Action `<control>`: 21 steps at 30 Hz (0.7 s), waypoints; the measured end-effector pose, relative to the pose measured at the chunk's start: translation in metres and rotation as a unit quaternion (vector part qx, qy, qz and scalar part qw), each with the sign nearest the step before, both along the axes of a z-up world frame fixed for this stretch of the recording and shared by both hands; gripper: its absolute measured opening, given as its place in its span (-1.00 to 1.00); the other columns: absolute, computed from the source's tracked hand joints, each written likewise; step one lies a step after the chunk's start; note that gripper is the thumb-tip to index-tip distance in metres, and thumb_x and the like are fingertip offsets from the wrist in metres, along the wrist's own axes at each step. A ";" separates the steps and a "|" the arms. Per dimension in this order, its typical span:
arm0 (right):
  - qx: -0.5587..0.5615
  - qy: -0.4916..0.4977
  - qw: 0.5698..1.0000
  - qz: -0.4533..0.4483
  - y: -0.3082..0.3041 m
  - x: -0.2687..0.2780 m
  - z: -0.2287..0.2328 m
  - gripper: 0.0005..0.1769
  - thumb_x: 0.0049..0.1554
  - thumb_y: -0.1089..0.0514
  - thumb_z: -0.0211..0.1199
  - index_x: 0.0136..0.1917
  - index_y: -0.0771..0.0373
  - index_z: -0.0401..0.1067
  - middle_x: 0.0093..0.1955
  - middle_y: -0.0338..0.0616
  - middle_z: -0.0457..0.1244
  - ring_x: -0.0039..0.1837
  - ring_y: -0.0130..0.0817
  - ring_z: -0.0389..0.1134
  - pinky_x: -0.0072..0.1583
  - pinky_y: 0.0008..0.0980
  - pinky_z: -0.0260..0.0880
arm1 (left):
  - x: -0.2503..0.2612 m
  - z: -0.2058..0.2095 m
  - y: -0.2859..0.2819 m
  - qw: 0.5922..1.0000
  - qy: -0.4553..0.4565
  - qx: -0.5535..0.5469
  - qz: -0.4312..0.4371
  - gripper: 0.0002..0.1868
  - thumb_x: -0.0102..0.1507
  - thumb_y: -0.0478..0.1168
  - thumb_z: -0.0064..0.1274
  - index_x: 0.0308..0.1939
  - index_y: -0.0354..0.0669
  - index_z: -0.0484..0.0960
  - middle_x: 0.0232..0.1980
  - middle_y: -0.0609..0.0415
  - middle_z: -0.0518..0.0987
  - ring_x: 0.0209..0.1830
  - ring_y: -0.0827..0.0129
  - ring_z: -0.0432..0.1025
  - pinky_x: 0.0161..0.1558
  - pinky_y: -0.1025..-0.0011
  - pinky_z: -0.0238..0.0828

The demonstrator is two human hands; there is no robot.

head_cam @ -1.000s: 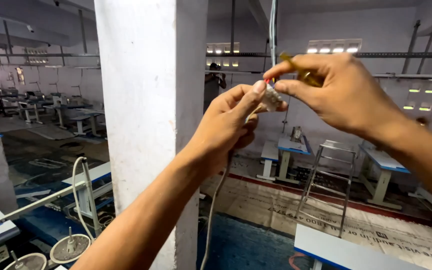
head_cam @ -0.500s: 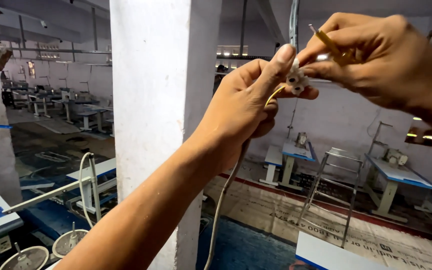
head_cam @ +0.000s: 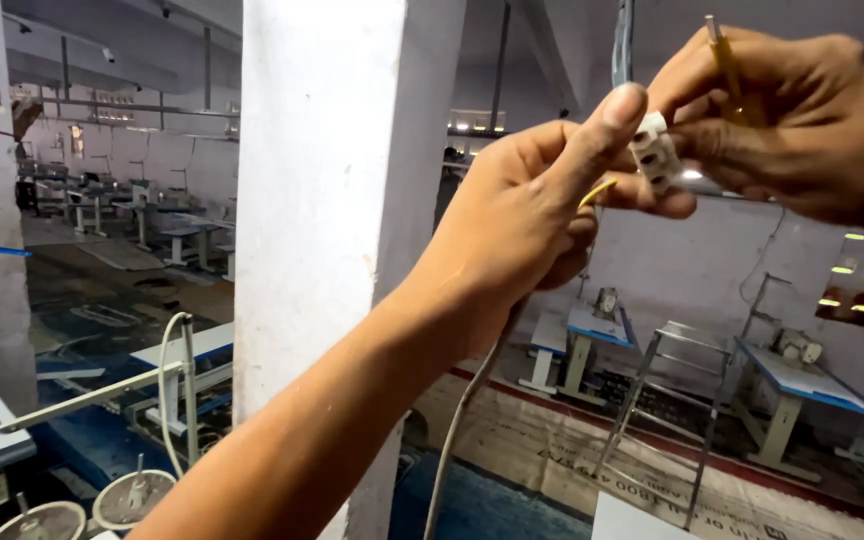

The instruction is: The person connects electrical wires to a plastic terminal block by loosening a screw with a screwdriver, inserting a wire, then tightening the screw, repeating the process for multiple wires.

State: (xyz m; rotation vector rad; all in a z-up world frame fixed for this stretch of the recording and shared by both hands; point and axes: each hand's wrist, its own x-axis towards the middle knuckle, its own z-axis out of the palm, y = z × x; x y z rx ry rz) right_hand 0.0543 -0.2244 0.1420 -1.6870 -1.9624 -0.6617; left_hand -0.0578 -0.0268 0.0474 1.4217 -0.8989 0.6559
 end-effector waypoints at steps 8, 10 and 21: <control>0.006 0.000 0.999 0.037 -0.002 0.016 -0.013 -0.81 0.27 0.27 0.12 0.14 0.30 0.42 0.20 -0.06 0.27 0.02 -0.51 0.39 0.09 -0.51 0.58 | 0.002 -0.038 0.001 0.961 -0.166 -0.001 0.221 -0.45 0.41 0.13 -0.02 0.16 -0.34 0.48 -0.08 0.02 0.53 -0.19 0.51 0.34 -0.17 0.51 0.34; 0.008 -0.004 1.000 0.023 -0.004 0.014 -0.014 -0.81 0.27 0.28 0.12 0.15 0.30 0.42 0.28 -0.05 0.25 0.03 -0.52 0.38 0.08 -0.52 0.57 | 0.006 -0.047 0.002 0.916 -0.222 0.020 0.332 -0.45 0.40 0.06 0.04 0.24 -0.35 0.42 0.00 -0.02 0.48 -0.02 0.39 0.41 0.02 0.43 0.43; -0.032 0.086 0.996 -0.003 -0.022 0.042 -0.009 -0.72 0.29 0.21 0.17 0.24 0.33 0.43 -0.11 -0.09 0.37 -0.42 -0.69 0.21 -0.46 -0.65 0.24 | 0.024 -0.045 -0.015 0.841 -0.354 0.065 0.403 -0.19 0.29 -0.15 0.29 0.51 0.05 0.13 0.25 -0.14 0.35 0.11 0.17 0.51 0.12 0.36 0.62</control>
